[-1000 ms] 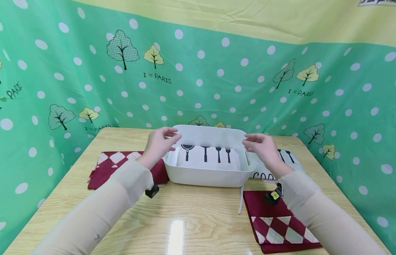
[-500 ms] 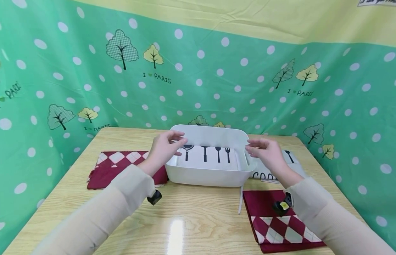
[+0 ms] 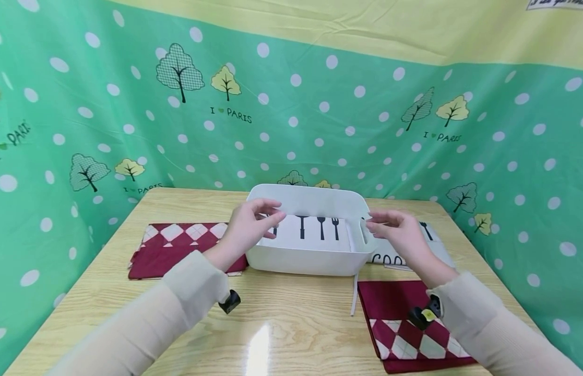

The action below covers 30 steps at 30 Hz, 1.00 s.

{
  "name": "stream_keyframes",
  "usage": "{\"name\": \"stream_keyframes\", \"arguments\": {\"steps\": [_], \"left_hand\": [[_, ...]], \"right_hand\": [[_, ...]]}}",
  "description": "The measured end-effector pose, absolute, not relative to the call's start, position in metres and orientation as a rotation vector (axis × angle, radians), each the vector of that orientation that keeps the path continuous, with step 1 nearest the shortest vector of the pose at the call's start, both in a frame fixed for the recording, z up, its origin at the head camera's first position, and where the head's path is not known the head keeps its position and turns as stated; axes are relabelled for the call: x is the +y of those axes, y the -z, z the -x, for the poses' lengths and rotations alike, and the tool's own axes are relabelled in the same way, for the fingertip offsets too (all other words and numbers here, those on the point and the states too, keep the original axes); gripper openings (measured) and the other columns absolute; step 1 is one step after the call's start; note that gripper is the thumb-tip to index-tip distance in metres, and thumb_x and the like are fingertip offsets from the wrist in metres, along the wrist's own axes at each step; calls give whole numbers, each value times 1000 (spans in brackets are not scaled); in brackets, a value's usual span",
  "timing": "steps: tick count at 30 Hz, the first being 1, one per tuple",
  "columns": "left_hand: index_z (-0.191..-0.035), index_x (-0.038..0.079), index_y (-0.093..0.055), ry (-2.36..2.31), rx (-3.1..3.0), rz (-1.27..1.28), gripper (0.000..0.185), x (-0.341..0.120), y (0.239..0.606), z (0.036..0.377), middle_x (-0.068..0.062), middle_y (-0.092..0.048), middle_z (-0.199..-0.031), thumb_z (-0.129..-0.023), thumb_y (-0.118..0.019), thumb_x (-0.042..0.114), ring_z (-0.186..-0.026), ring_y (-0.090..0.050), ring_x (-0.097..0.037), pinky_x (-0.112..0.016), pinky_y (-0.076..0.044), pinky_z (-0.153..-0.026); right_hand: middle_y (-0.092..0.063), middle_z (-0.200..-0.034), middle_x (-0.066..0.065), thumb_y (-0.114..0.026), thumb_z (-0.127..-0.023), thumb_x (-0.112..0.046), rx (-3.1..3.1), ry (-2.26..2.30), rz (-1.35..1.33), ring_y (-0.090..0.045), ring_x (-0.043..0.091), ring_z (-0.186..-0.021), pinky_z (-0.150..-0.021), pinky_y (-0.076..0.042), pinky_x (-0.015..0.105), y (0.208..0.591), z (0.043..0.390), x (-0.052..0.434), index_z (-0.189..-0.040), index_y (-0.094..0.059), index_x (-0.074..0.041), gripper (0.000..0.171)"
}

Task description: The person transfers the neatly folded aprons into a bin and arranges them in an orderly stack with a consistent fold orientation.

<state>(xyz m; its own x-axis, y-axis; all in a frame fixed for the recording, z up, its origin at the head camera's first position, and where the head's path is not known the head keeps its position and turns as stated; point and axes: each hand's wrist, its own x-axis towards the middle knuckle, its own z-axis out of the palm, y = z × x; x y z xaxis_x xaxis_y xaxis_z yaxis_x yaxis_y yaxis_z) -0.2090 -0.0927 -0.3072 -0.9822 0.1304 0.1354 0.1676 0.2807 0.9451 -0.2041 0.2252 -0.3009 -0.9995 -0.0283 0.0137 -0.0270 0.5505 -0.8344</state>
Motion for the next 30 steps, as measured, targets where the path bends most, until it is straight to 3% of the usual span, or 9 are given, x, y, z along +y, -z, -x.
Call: {"name": "stream_keyframes", "arguments": {"steps": [5, 13, 17, 24, 30], "left_hand": [[-125, 6, -65, 1854, -2519, 273, 36, -90, 311, 204, -15, -70, -111, -93, -69, 21, -85, -69, -18, -32, -62, -68], [-125, 4, -65, 1944, -2478, 294, 37, -87, 315, 193, -16, -70, -109, -92, -70, 19, -89, -69, -23, -33, -62, -68], [-124, 4, -65, 1975, -2470, 288, 36, -85, 318, 189, -15, -70, -108, -91, -71, 18, -89, -69, -25, -34, -62, -69], [-121, 5, -67, 2018, -2471, 259, 34, -81, 322, 183, -12, -70, -105, -90, -73, 17, -86, -68, -18, -33, -62, -70], [-121, 3, -66, 2028, -2472, 283, 34, -78, 327, 182, -14, -71, -108, -91, -72, 17, -85, -66, -14, -34, -62, -70]], "right_hand": [[-61, -133, 17, -64, -97, -32, 2768, 1495, 26, -63, 22, -113, -93, -56, 30, 300, 199, 231, -137, -56, -4, 50], [-58, -134, 21, -63, -98, -31, 2786, 1514, 12, -62, -2, -93, -82, -57, 18, 303, 196, 245, -138, -54, -1, 51], [-56, -136, 21, -62, -98, -33, 2776, 1507, -2, -63, 0, -95, -82, -56, 17, 304, 194, 251, -139, -53, 0, 53], [-58, -136, 22, -60, -98, -38, 2820, 1426, -25, -68, 12, -100, -90, -57, 29, 310, 191, 262, -140, -52, -2, 56], [-59, -134, 22, -60, -99, -38, 2820, 1421, -24, -67, 5, -95, -84, -56, 21, 315, 187, 272, -139, -52, 0, 56]]}}
